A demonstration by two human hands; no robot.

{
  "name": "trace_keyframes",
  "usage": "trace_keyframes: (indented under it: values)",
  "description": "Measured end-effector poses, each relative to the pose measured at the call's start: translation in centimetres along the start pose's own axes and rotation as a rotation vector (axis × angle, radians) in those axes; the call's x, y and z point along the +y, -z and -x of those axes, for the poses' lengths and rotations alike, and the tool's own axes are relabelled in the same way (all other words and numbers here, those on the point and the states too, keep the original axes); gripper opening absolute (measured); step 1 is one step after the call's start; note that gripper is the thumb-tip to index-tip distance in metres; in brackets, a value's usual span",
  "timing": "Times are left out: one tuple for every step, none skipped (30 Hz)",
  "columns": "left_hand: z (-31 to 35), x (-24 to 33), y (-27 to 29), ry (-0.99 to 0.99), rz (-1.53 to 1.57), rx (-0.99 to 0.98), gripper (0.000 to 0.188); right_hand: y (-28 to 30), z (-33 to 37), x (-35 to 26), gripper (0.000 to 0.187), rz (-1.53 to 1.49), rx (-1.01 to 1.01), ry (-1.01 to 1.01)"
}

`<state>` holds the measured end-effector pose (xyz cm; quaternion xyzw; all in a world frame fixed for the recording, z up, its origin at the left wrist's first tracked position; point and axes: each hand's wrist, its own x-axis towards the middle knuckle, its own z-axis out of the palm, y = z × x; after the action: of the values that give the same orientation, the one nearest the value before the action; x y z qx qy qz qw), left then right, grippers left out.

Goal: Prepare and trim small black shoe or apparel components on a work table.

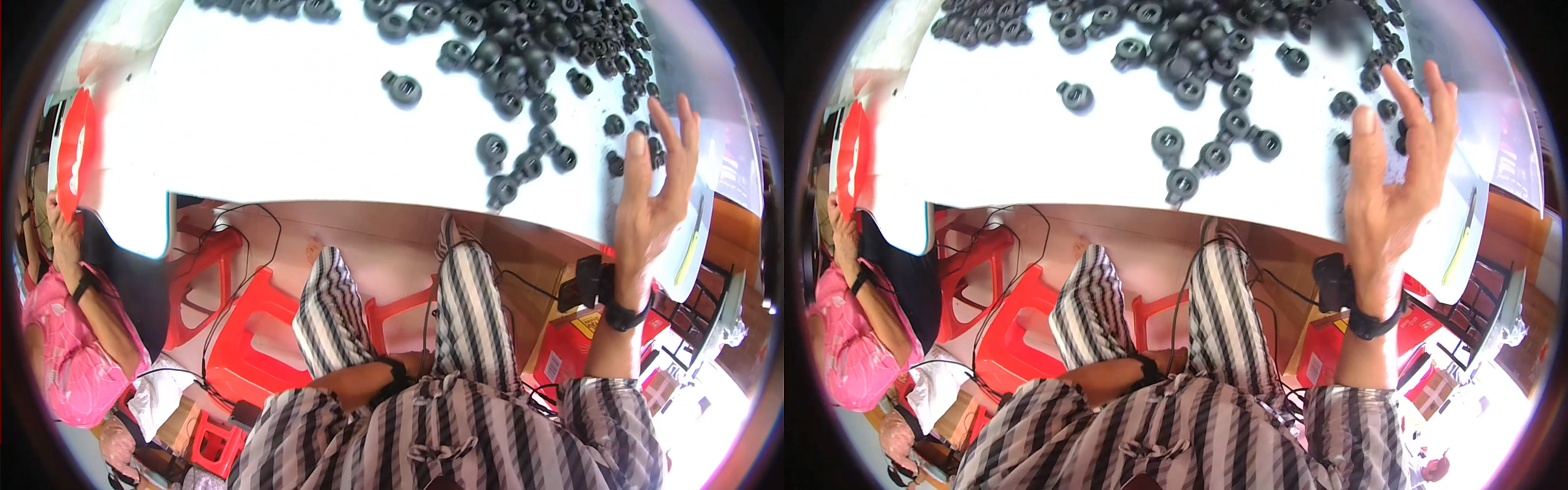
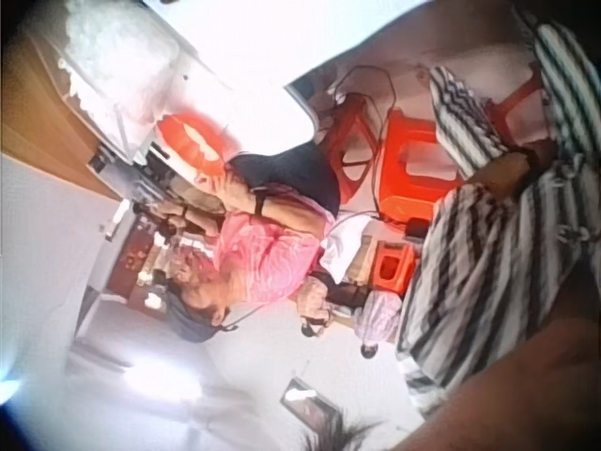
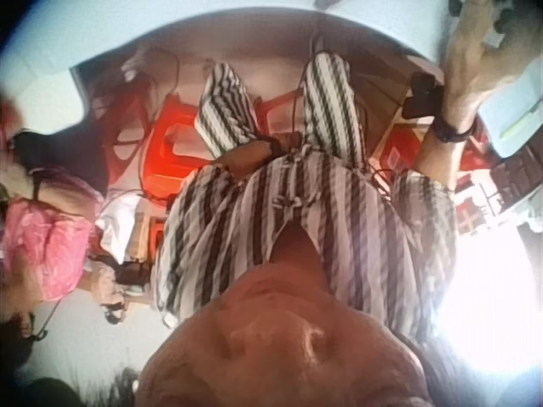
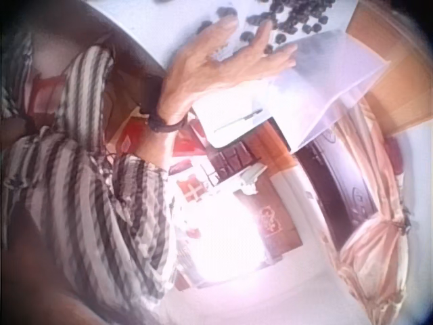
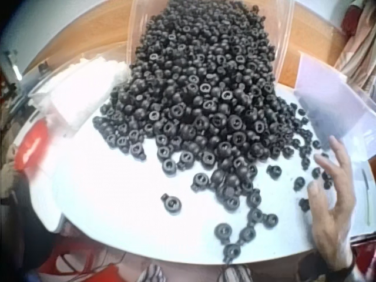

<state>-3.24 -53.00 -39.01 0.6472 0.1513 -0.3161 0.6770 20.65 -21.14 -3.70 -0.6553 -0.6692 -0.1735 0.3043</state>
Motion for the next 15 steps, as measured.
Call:
trace_keyframes:
  values:
    - [-0.2, -0.2, -0.5, 0.034, 0.026, -0.010, 0.035, 0.1, 0.5, 0.2, 0.033, -0.032, -0.018, -0.007]
    - [-0.2, -0.5, -1.1, 0.069, 0.050, -0.017, 0.035, 0.1, 0.8, 0.3, 0.034, -0.067, -0.033, -0.013]
    - [-0.7, -0.4, -1.4, 0.089, 0.059, -0.032, 0.035, 0.7, 0.8, 0.0, 0.034, -0.080, -0.063, -0.046]
    - [-1.0, -0.2, -2.0, 0.091, 0.050, -0.043, 0.035, 0.8, 1.2, 0.1, 0.036, -0.096, -0.068, -0.054]
    - [-1.4, -0.8, -1.6, 0.111, 0.031, -0.058, 0.035, 1.0, 1.4, 0.0, 0.037, -0.076, -0.093, -0.054]
    - [-1.4, -1.4, -0.7, 0.140, 0.014, -0.066, 0.035, 1.0, 1.3, -0.5, 0.038, -0.068, -0.114, -0.055]
    - [-1.6, -1.8, 0.0, 0.153, -0.020, -0.074, 0.036, 1.4, 1.4, -0.3, 0.043, -0.068, -0.135, -0.060]
    - [0.0, -4.2, -1.3, 0.175, -0.049, -0.071, 0.036, 1.2, 1.7, -0.3, 0.048, -0.082, -0.152, -0.062]
    - [3.6, -8.0, -4.1, 0.202, -0.080, -0.065, 0.037, 0.9, 2.0, -0.3, 0.049, -0.105, -0.166, -0.070]
    - [7.6, -11.8, -6.5, 0.227, -0.114, -0.060, 0.038, 0.5, 2.1, -0.6, 0.048, -0.137, -0.159, -0.079]
    - [9.3, -13.3, -5.2, 0.231, -0.169, -0.072, 0.038, 1.0, 2.0, 0.1, 0.048, -0.113, -0.165, -0.103]
    - [9.7, -14.6, -2.3, 0.261, -0.196, -0.054, 0.039, 0.9, 1.6, -0.4, 0.047, -0.135, -0.169, -0.110]
    - [9.5, -15.3, -1.0, 0.286, -0.225, -0.041, 0.040, 1.1, 1.6, -0.5, 0.047, -0.136, -0.141, -0.104]
    - [9.4, -15.9, 0.1, 0.309, -0.253, -0.028, 0.041, 1.2, 1.5, -0.4, 0.047, -0.161, -0.140, -0.113]
    - [8.3, -16.5, 1.1, 0.329, -0.290, -0.015, 0.041, 1.1, 1.5, -0.3, 0.046, -0.177, -0.132, -0.122]
